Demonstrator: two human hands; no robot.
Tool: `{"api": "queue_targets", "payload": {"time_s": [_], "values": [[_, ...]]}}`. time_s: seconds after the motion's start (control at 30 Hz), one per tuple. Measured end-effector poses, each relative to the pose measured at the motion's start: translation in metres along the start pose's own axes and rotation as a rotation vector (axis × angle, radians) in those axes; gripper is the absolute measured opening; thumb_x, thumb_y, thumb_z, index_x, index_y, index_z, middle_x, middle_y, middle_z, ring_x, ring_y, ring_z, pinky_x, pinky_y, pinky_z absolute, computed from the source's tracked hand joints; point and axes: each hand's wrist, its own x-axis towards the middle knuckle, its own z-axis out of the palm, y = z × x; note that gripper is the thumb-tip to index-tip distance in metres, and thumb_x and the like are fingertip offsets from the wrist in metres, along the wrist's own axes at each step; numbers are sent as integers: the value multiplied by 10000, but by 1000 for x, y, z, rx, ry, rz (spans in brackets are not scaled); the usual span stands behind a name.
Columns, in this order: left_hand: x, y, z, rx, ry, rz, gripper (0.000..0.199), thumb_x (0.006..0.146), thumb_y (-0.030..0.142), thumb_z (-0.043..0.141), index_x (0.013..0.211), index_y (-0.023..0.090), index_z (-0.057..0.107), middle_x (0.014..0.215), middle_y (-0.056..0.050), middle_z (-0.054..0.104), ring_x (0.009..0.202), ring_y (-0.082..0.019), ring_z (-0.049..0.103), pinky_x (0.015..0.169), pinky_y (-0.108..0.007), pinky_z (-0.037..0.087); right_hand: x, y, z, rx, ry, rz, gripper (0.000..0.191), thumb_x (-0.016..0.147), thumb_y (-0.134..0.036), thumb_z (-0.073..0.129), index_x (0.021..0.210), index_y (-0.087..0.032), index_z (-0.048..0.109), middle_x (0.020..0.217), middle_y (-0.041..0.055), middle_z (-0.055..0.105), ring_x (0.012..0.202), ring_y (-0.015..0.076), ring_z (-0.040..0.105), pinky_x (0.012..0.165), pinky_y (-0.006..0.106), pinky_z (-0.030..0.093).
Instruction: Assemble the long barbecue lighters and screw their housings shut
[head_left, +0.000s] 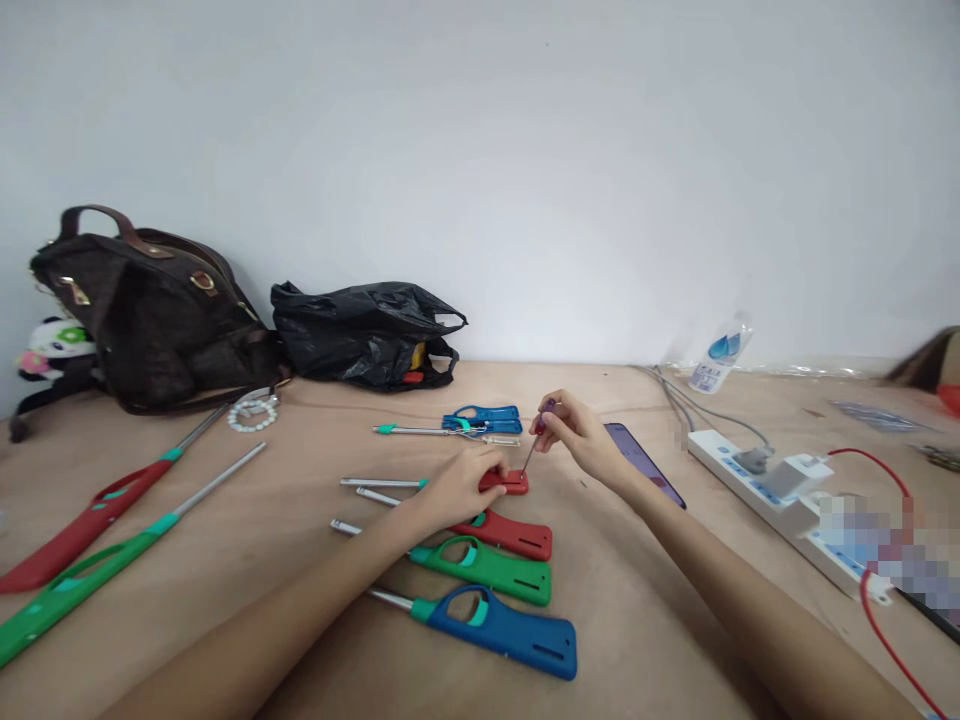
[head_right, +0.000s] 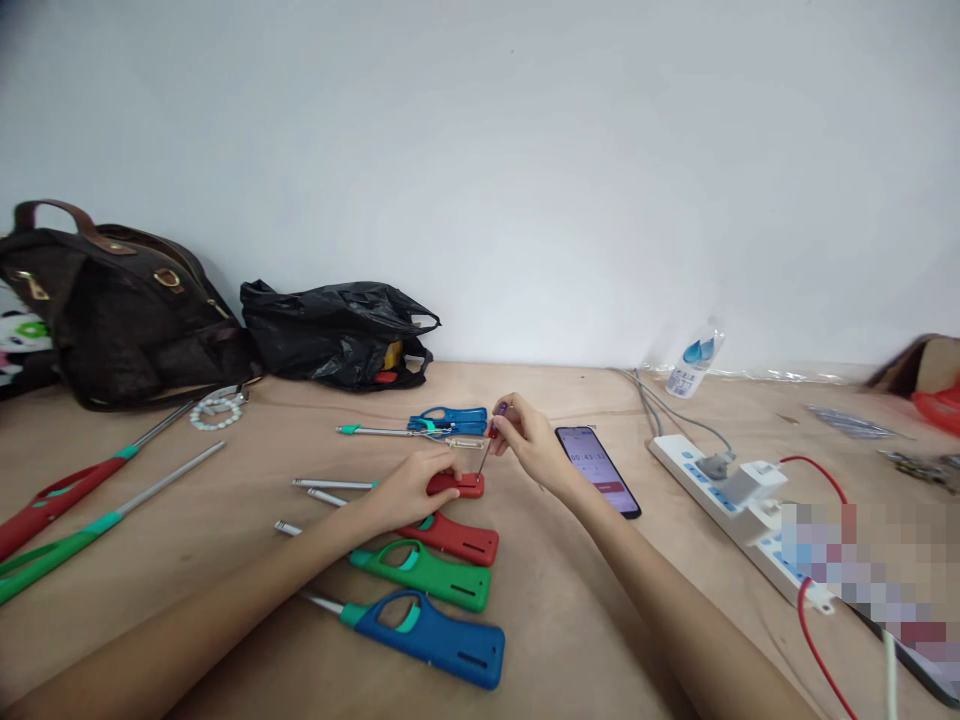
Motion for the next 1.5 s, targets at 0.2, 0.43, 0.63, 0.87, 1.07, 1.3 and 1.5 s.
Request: {"api": "queue_targets", "payload": {"time_s": [0.2, 0.43, 0.63, 0.87, 1.07, 1.3, 1.5], "values": [[1, 2, -1, 14, 9, -17, 113, 763, 83, 591, 827, 172, 564, 845, -21, 636, 813, -199, 594, 725, -278, 435, -8, -21, 8, -475, -76, -125, 163, 957, -319, 413, 1069, -211, 462, 757, 19, 629, 651, 166, 620, 620, 278, 464], [1, 2, -1, 0, 18, 3, 122, 755, 76, 590, 824, 170, 554, 849, -22, 633, 812, -198, 590, 727, -282, 433, -10, -35, 15, -1127, -3, -140, 254, 937, -411, 483, 828, -190, 546, 640, 31, 616, 566, 175, 567, 521, 253, 289], [0, 1, -1, 16, 14, -17, 109, 760, 92, 597, 819, 174, 558, 844, -21, 636, 811, -200, 594, 724, -281, 432, 5, -49, 14, -1164, -138, -139, 102, 949, -272, 502, 931, -184, 551, 825, 53, 679, 723, 173, 623, 609, 246, 357], [-1, 2, -1, 15, 6, -51, 123, 745, 107, 630, 828, 173, 567, 853, -29, 636, 827, -209, 603, 745, -292, 449, 9, -68, 19, -1383, -278, -56, 193, 964, -313, 457, 1031, -144, 520, 884, 112, 697, 786, 233, 656, 586, 274, 353], [-2, 2, -1, 6, 19, -41, 114, 755, 98, 605, 831, 174, 568, 872, -28, 640, 847, -208, 603, 765, -297, 449, 8, -74, 14, -1465, -321, 39, 268, 956, -357, 468, 865, -139, 594, 789, 147, 693, 752, 266, 664, 630, 301, 383], [-2, -1, 1, 17, 14, -21, 117, 758, 103, 603, 832, 180, 556, 863, -25, 637, 842, -208, 602, 755, -295, 447, 3, -68, 11, -1104, -350, -93, 122, 875, -117, 506, 985, -167, 492, 961, 71, 652, 777, 167, 612, 599, 232, 371], [-1, -1, 0, 28, 7, -33, 110, 758, 118, 601, 838, 181, 560, 873, -28, 641, 842, -211, 601, 759, -301, 451, 7, -63, 12, -1284, -284, -90, 85, 913, -203, 501, 976, -147, 510, 967, 121, 655, 843, 239, 625, 630, 284, 383]]}}
